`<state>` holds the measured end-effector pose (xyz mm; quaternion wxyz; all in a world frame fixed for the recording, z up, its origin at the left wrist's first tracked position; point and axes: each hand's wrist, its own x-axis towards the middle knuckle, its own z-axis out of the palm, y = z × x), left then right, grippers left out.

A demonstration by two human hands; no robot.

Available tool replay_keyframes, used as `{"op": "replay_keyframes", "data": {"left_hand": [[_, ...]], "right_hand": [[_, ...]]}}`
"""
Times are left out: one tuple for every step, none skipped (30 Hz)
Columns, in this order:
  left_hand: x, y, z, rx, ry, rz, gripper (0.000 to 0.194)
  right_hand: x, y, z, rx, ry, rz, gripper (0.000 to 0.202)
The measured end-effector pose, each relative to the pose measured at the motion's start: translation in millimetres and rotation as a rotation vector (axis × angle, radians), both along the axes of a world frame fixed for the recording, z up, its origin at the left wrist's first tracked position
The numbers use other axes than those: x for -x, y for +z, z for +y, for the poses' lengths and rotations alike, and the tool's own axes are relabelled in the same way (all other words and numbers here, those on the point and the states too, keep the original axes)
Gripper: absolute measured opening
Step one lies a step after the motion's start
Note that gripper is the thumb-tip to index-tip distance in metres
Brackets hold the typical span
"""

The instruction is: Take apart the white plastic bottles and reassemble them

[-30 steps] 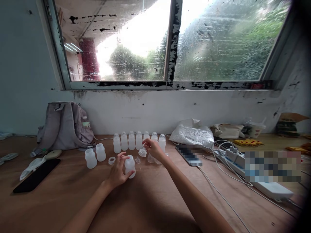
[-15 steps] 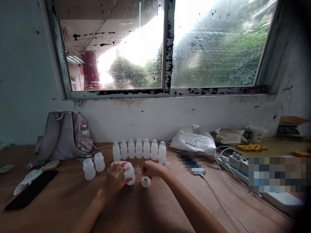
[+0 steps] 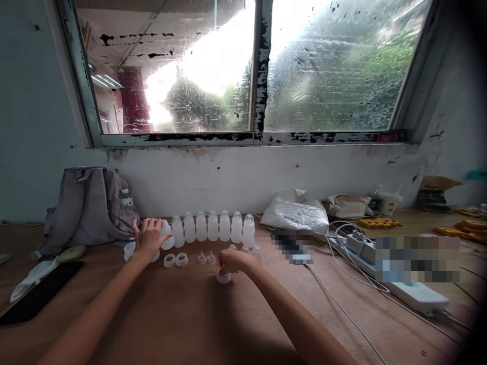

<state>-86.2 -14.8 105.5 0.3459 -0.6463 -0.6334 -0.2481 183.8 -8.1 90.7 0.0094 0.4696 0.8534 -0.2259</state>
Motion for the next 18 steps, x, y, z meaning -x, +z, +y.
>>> {"op": "replay_keyframes", "data": {"left_hand": [[0, -2.8, 3, 0.014, 0.008, 0.031, 0.029], [0, -6.0, 6, 0.028, 0.013, 0.057, 0.028], [0, -9.3, 9, 0.042, 0.017, 0.076, 0.028], [0, -12.6, 11, 0.057, 0.020, 0.091, 0.027], [1, -15.8, 13, 0.072, 0.023, 0.102, 0.027], [1, -18.8, 15, 0.085, 0.027, 0.109, 0.027], [2, -21.6, 17, 0.098, 0.032, 0.113, 0.027], [3, -24.0, 18, 0.108, 0.038, 0.114, 0.027], [4, -26.1, 19, 0.115, 0.045, 0.113, 0.027], [4, -27.8, 20, 0.119, 0.050, 0.111, 0.027], [5, -29.3, 20, 0.119, 0.054, 0.108, 0.027], [5, -30.4, 19, 0.117, 0.059, 0.106, 0.027], [5, -31.4, 19, 0.115, 0.065, 0.105, 0.027], [5, -32.2, 18, 0.112, 0.073, 0.105, 0.027], [4, -33.0, 17, 0.109, 0.082, 0.106, 0.027], [4, -33.8, 16, 0.105, 0.090, 0.108, 0.027], [4, -34.8, 16, 0.101, 0.097, 0.108, 0.028], [5, -35.8, 15, 0.096, 0.098, 0.107, 0.029]], "right_hand": [[1, -0.8, 0, 0.001, -0.002, -0.008, 0.012], [1, -1.5, 0, 0.002, -0.005, -0.013, 0.012], [1, -2.1, 0, 0.003, -0.008, -0.017, 0.011], [2, -2.5, 0, 0.004, -0.013, -0.018, 0.011], [2, -2.8, -1, 0.004, -0.017, -0.016, 0.011], [2, -2.9, -1, 0.003, -0.021, -0.013, 0.011], [2, -2.8, -2, 0.002, -0.024, -0.009, 0.012], [2, -2.6, -3, 0.000, -0.026, -0.004, 0.012], [2, -2.3, -3, -0.002, -0.027, 0.001, 0.012], [2, -2.1, -4, -0.004, -0.029, 0.005, 0.012], [2, -1.9, -4, -0.006, -0.030, 0.009, 0.012], [2, -1.9, -5, -0.007, -0.031, 0.011, 0.012], [2, -2.1, -4, -0.008, -0.032, 0.013, 0.013], [3, -2.5, -4, -0.009, -0.032, 0.014, 0.013], [3, -3.0, -4, -0.009, -0.032, 0.013, 0.013], [3, -3.5, -3, -0.008, -0.032, 0.013, 0.013], [4, -4.1, -2, -0.007, -0.032, 0.013, 0.013], [4, -4.6, -2, -0.004, -0.032, 0.012, 0.013]]}}
